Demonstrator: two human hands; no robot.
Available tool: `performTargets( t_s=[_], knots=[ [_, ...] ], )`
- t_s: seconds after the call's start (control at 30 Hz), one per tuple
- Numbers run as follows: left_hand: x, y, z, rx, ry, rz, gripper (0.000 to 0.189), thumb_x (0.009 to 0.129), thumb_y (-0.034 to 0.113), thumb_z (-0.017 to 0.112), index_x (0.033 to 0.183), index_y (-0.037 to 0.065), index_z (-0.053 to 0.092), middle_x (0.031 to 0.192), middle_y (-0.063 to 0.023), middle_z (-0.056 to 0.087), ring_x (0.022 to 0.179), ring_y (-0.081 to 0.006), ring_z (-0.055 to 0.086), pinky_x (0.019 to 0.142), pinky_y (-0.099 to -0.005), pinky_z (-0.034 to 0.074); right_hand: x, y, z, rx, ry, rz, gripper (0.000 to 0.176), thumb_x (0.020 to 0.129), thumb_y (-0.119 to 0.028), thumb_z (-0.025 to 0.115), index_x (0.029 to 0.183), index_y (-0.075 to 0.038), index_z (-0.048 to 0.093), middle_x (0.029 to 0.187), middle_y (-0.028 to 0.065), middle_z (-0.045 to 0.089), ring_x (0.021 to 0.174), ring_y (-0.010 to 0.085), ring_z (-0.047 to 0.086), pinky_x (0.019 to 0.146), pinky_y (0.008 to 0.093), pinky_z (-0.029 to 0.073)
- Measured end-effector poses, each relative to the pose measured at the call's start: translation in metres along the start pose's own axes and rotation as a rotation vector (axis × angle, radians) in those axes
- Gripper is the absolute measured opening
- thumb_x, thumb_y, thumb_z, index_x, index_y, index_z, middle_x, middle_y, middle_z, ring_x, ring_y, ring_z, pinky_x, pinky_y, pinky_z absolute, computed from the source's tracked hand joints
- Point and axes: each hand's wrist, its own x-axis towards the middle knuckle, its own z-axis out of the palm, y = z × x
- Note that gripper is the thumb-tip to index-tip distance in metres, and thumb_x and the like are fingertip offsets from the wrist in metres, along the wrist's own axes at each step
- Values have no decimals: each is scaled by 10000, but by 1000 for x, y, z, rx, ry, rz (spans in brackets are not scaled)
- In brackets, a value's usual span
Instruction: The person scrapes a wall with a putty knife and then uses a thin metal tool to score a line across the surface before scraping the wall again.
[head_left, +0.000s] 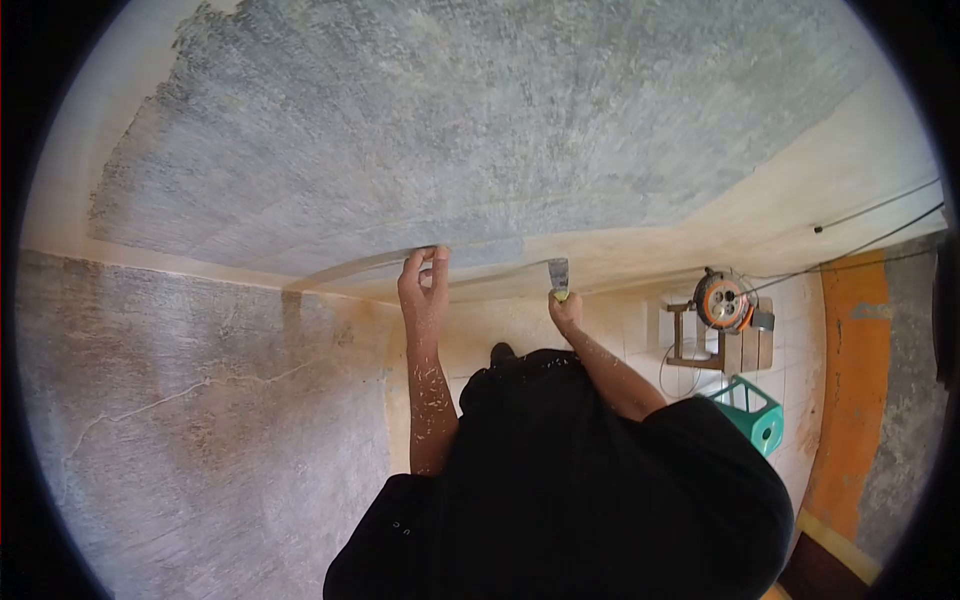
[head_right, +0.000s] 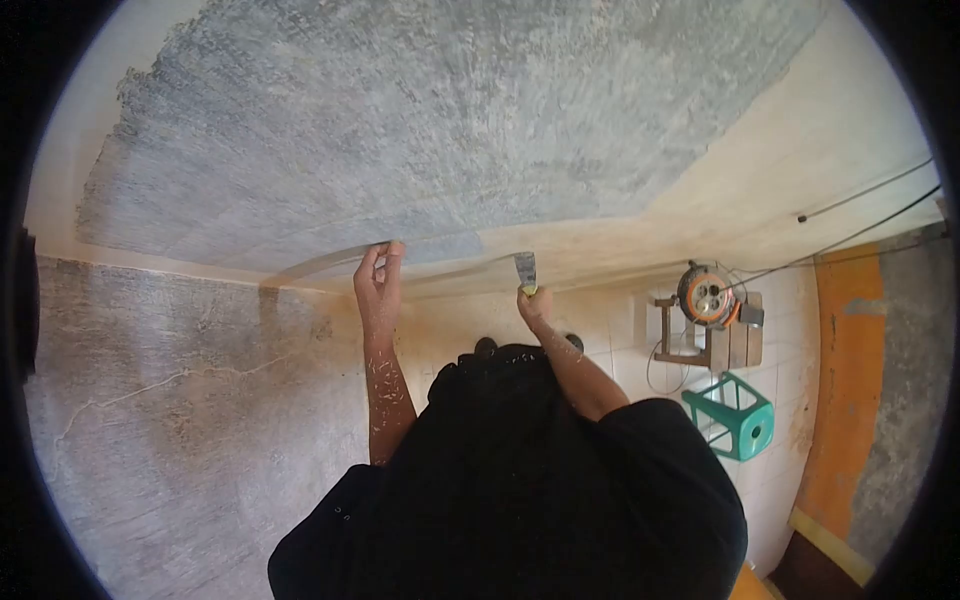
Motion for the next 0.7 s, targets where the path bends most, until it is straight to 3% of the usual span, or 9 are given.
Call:
performTargets(
  t_s=[0.1,0.27,0.37,0.47,0.57,0.6,0.7],
  knots=[
    [4,-7,0,-1,11,93,282,940,263,587,994,-9,643,966,-86,647,910,-172,594,815,-316,475,1,6,3,-33,12,5,410,832,-321,630,699,66,617,606,265,590,674,355,684,545,434,468],
    [0,-5,-4,50,-10,58,277,939,257,590,991,-10,642,975,-89,646,929,-172,592,821,-326,474,-1,-17,-5,89,-28,10,418,834,-329,631,695,64,614,605,261,590,672,350,685,547,433,470],
    [5,-3,-2,34,-38,71,278,937,259,592,991,-9,641,981,-91,644,935,-171,590,819,-327,472,-5,-26,0,28,26,17,368,822,-274,623,706,75,621,615,270,589,669,343,685,547,429,475],
    [2,-3,-1,13,-20,42,287,935,269,596,994,-8,639,979,-90,644,937,-172,590,812,-322,469,-1,-12,-1,-19,14,6,420,834,-325,635,692,70,613,597,253,594,658,323,687,549,423,471],
    [8,-3,-1,80,-17,81,299,934,284,597,999,-5,639,977,-91,646,940,-174,592,804,-318,468,4,-22,-4,151,20,-72,416,829,-325,637,694,68,617,605,257,598,665,341,686,549,427,473],
    [3,-2,0,112,-11,79,303,934,289,597,1001,-4,639,976,-92,646,941,-175,593,801,-318,468,5,-22,1,70,-1,15,404,827,-319,635,701,64,625,619,263,604,680,365,683,551,436,473],
    [4,-4,-4,76,-58,0,297,932,287,600,1003,2,642,970,-92,648,940,-177,594,797,-319,468,7,-9,2,27,52,25,331,787,-254,633,712,68,634,624,260,605,655,376,673,550,433,485]
  ],
)
